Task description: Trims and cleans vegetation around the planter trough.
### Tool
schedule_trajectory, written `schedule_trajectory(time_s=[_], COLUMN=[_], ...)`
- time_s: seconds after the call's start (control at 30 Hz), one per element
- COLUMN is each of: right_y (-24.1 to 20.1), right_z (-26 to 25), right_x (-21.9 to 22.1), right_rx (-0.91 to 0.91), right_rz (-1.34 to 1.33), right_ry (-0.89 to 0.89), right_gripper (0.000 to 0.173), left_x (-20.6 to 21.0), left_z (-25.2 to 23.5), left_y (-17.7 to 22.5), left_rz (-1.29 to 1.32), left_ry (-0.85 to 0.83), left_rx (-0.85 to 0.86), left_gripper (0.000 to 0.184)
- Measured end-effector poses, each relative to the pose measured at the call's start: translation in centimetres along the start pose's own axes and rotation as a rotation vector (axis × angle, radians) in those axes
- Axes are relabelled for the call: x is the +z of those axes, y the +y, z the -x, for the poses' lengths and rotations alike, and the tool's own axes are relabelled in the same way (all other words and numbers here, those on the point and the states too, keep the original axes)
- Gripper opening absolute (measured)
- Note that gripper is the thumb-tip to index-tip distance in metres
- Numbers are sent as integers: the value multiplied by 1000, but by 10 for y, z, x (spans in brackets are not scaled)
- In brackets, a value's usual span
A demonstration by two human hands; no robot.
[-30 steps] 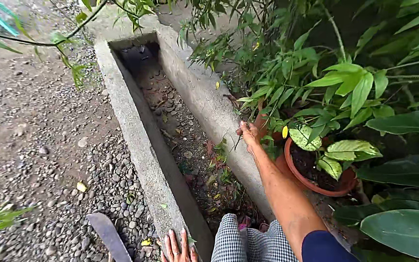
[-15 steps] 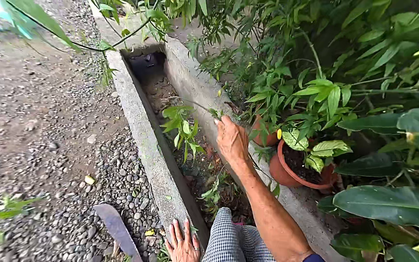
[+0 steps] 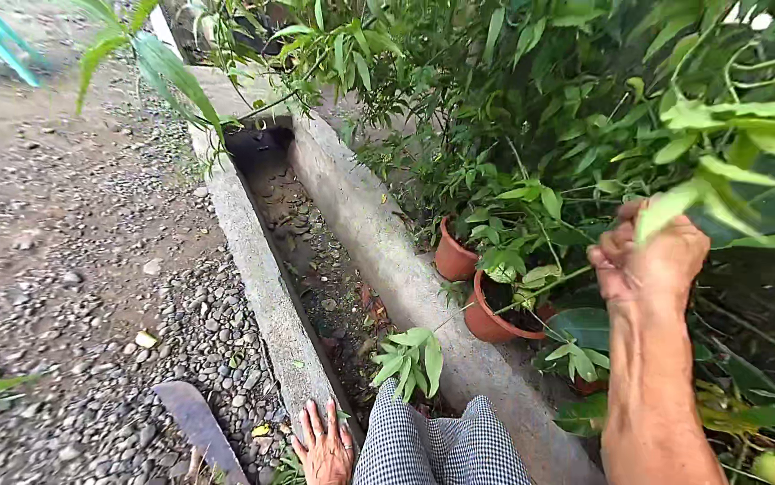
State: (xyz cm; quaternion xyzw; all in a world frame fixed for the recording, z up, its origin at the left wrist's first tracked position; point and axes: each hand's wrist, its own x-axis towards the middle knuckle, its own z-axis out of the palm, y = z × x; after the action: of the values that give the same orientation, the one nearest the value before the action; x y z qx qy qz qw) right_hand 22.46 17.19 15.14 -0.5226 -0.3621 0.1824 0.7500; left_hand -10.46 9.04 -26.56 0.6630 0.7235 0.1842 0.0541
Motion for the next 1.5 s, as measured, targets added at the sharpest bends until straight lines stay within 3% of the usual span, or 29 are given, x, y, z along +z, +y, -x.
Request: schedule_trajectory(time_s=[0.13, 0.27, 0.43, 0.5, 0.6, 0.67, 0.73, 0.8, 0.9, 0.97, 1.03, 1.13, 1.3, 1.4, 1.5], right_y=[-54, -61, 37, 76, 113, 127, 141, 155, 162, 160, 157, 150, 127, 94, 65], right_z=[-2, 3, -8, -14, -14, -12, -13, -11, 3, 22, 45, 73, 86, 84, 105], right_x=[-54, -50, -26, -24, -28, -32, -43, -56, -58, -51, -46, -44, -53, -71, -102], right_rx=[-341, -197, 191, 291, 243, 241, 327, 450, 551, 468, 272, 97, 202, 213, 201], right_rz=[99, 264, 718, 854, 1002, 1108, 1213, 1303, 1289, 1240, 1190, 1070, 796, 770, 680], right_ry=[-162, -101, -161, -151, -86, -63, -123, -262, -456, -542, -570, -495, -219, -131, -59], right_gripper=[21, 25, 38, 52, 87, 98, 87, 60, 52, 42, 32, 29, 32, 37, 24], left_x=[6, -2, 3, 3, 3, 2, 2, 0, 0, 0, -1, -1, -4, -4, -3], left_z=[-3, -1, 0, 1, 1, 0, 0, -1, -2, -2, -1, -2, -3, -4, -5], left_y=[0, -3, -9, -11, -10, -9, -8, -7, -6, -7, -7, -5, -3, -2, -2], left_rz=[-14, -1, 17, 22, 8, 7, -3, -11, -13, -11, -14, -14, -9, -15, -11], left_ry=[-11, -63, -40, -49, -44, -50, -63, -47, -45, -50, -56, -55, -77, -95, -103], left_rx=[-19, 3, 1, 6, 3, -2, -12, -7, 0, 2, 3, 0, -9, -16, -30], left_gripper=[59, 59, 60, 59, 59, 60, 59, 60, 60, 61, 62, 61, 60, 60, 59])
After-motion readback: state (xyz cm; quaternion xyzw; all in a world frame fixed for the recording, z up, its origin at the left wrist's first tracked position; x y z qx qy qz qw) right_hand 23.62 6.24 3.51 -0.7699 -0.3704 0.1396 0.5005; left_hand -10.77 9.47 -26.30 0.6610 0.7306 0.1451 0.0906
